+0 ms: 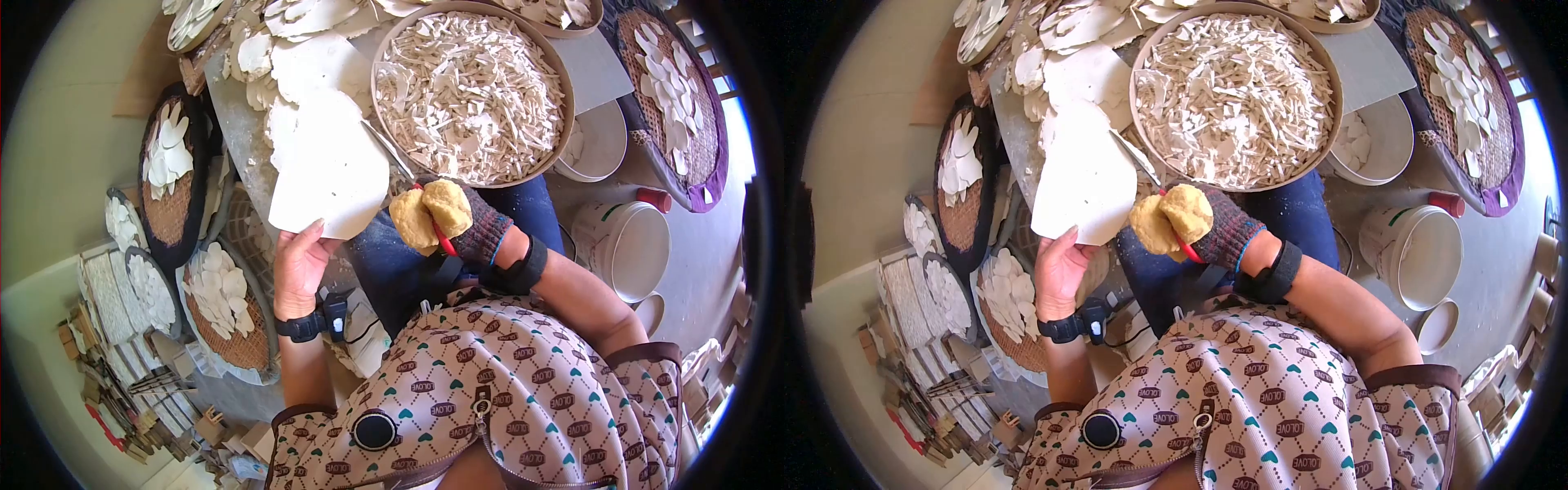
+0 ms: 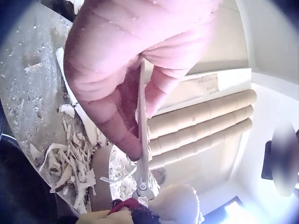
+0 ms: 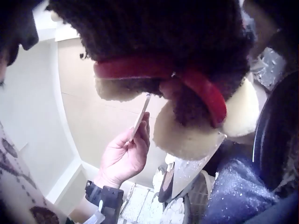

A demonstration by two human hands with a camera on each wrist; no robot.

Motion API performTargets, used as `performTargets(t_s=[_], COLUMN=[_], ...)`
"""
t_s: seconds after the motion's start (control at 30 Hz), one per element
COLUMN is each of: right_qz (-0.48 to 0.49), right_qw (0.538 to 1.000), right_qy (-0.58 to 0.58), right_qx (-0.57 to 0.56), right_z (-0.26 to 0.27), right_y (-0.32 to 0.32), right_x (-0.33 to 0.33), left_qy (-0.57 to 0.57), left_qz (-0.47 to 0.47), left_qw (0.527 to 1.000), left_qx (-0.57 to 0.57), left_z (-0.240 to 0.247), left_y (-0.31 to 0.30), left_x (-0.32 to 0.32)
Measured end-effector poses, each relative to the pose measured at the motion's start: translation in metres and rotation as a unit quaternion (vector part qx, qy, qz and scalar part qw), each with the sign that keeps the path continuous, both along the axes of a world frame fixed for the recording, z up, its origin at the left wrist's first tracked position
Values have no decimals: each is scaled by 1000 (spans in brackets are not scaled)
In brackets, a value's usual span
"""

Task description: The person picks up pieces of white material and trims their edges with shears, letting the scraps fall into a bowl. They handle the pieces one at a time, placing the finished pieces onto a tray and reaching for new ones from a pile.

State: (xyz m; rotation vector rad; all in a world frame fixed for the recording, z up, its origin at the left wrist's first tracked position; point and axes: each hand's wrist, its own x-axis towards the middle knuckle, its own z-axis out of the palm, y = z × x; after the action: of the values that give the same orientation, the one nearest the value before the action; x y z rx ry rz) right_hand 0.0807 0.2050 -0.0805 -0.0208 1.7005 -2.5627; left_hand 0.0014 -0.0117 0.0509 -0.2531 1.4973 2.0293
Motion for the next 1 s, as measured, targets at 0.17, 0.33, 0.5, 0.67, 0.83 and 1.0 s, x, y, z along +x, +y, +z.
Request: performTargets(t_s=[0.17, 0.33, 0.5, 0.67, 0.83, 1.0], right_qz=[100, 162, 212, 159, 103, 165], right_qw=[994, 813, 798, 941, 982, 975], right_qy=[-27, -274, -126, -125, 129, 140], right_qx=[-42, -487, -550, -273, 96, 44], right_z=[23, 21, 17, 20, 34, 49], right_y=[19, 20, 13, 16, 18, 28], right_x=[10, 33, 25, 22, 8, 6], left_qy=[116, 363, 472, 499, 508, 510], left_qz=[79, 22, -28, -38, -58, -57], left_qw=[990, 931, 861, 846, 831, 831], left_qx=[5, -29, -187, -186, -219, -213], left_z=[-13, -18, -14, -14, -17, -17], left_y=[-19, -35, -41, -44, -47, -40], left_x=[-21, -51, -57, -58, -60, -57])
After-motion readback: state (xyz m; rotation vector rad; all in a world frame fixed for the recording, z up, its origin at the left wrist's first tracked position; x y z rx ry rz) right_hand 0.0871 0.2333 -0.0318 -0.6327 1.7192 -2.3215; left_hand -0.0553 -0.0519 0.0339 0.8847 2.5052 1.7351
